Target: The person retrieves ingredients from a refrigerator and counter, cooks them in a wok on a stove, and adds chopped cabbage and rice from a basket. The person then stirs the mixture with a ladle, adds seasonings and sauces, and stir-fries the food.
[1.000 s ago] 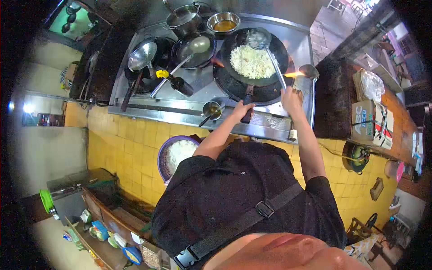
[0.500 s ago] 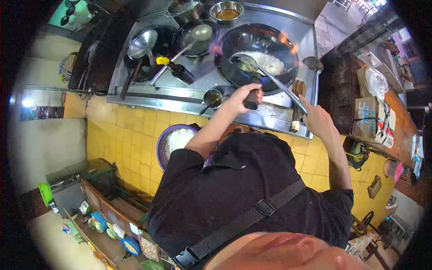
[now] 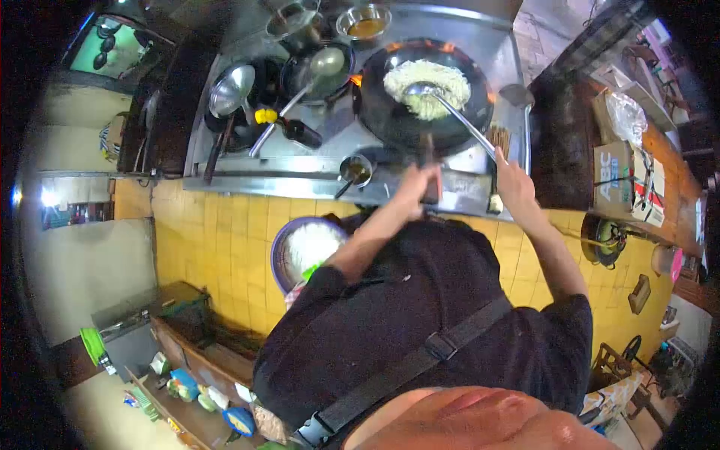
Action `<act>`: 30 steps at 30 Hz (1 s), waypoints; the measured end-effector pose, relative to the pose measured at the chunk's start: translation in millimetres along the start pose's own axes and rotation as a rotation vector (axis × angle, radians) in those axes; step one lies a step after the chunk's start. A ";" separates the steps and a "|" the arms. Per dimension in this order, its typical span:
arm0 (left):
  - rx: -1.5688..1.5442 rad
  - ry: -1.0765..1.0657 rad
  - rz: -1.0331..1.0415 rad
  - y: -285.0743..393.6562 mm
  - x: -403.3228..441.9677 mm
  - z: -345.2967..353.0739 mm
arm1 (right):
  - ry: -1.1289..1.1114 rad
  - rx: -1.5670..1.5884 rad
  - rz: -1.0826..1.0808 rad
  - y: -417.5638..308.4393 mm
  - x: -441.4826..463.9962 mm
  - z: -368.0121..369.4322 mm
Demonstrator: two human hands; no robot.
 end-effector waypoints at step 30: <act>-0.210 0.055 -0.079 24.9 -3.4 34.6 | -0.233 -0.040 -0.095 -9.2 12.0 -69.4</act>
Point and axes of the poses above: each hand's wrist, its own x-axis towards the middle knuckle, its own z-axis out of the palm, y = z × x, the point moved 4 cm from there along x, towards the middle knuckle, and after that the axes turned 12 degrees about -z, right-handed, at the moved point
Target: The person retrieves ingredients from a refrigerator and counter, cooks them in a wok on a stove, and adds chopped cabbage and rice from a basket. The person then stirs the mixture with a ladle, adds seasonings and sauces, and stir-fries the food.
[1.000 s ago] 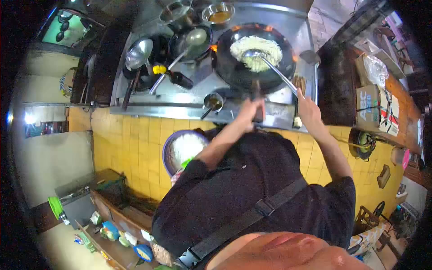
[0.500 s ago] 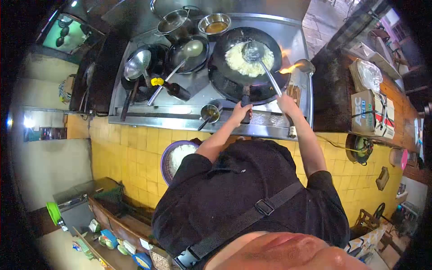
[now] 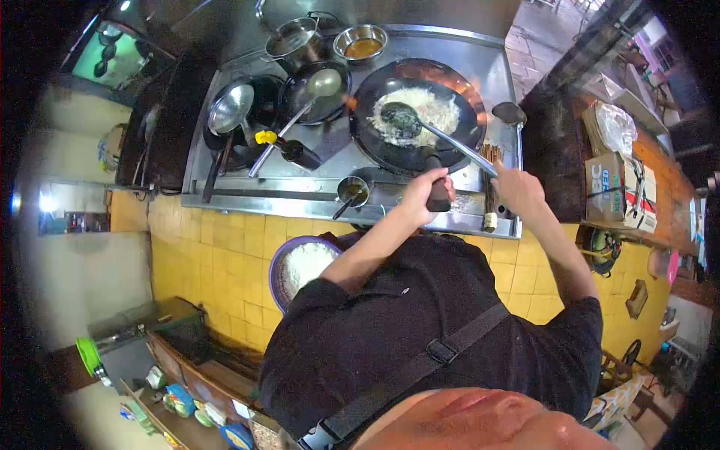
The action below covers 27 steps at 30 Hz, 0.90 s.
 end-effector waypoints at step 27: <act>0.238 -0.177 -0.238 -49.5 -31.4 -43.5 | 0.298 0.207 0.152 14.3 -52.6 3.3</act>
Point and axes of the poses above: each hand's wrist, its own x-axis towards the middle knuckle, its own z-axis out of the palm, y = z × x, the point moved 4 cm from there along x, towards the middle knuckle, and after that the axes turned 12 degrees about -z, right-handed, at the moved point
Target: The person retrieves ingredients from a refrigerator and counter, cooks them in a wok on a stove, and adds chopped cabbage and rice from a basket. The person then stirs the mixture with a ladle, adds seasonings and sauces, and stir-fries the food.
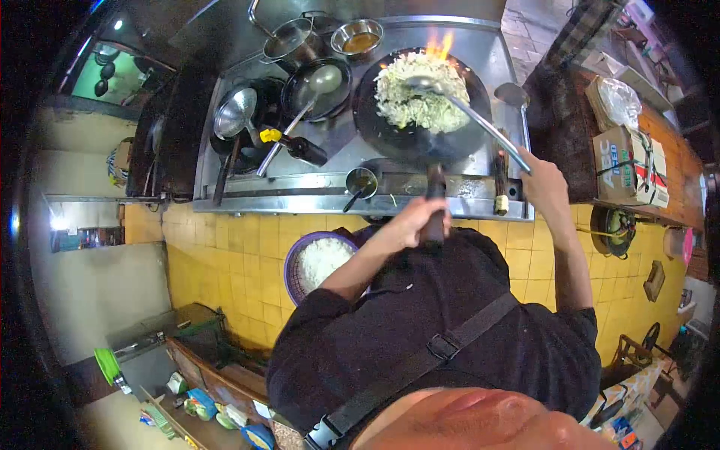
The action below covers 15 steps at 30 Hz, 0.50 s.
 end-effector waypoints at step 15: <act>0.155 0.185 0.431 68.6 120.1 -101.9 | 0.020 0.426 0.119 -13.1 111.5 137.2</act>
Point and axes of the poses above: each hand's wrist, its own x-axis towards the middle knuckle, its own z-axis out of the palm, y = z × x, the point moved 4 cm from there along x, towards the middle knuckle, and after that the axes turned 12 degrees about -z, right-handed, at the moved point
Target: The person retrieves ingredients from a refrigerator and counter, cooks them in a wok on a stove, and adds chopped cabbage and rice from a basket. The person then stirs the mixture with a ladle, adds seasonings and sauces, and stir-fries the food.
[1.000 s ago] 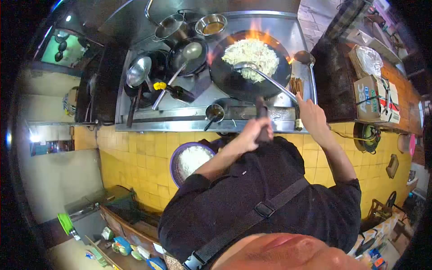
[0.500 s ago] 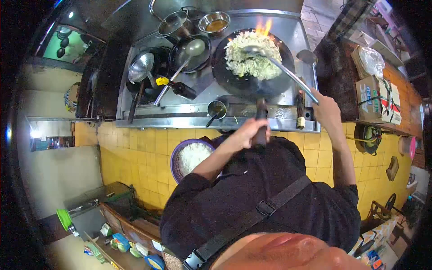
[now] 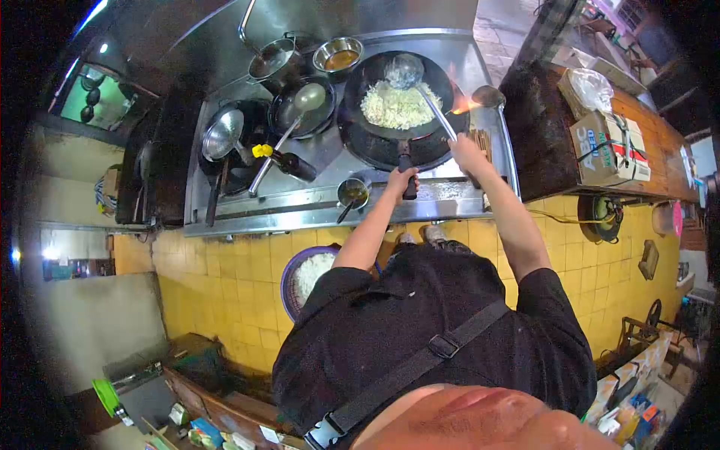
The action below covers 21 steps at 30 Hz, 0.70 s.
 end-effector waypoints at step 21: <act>-0.047 -0.179 -0.246 6.1 -152.7 82.3 | -0.029 -0.639 -0.193 -71.8 -142.4 -69.5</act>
Point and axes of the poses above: each hand's wrist, its own x-axis towards the middle knuckle, its own z-axis out of the palm, y = z × x, the point moved 4 cm from there along x, towards the middle knuckle, and after that the axes turned 12 degrees about -z, right-handed, at the moved point
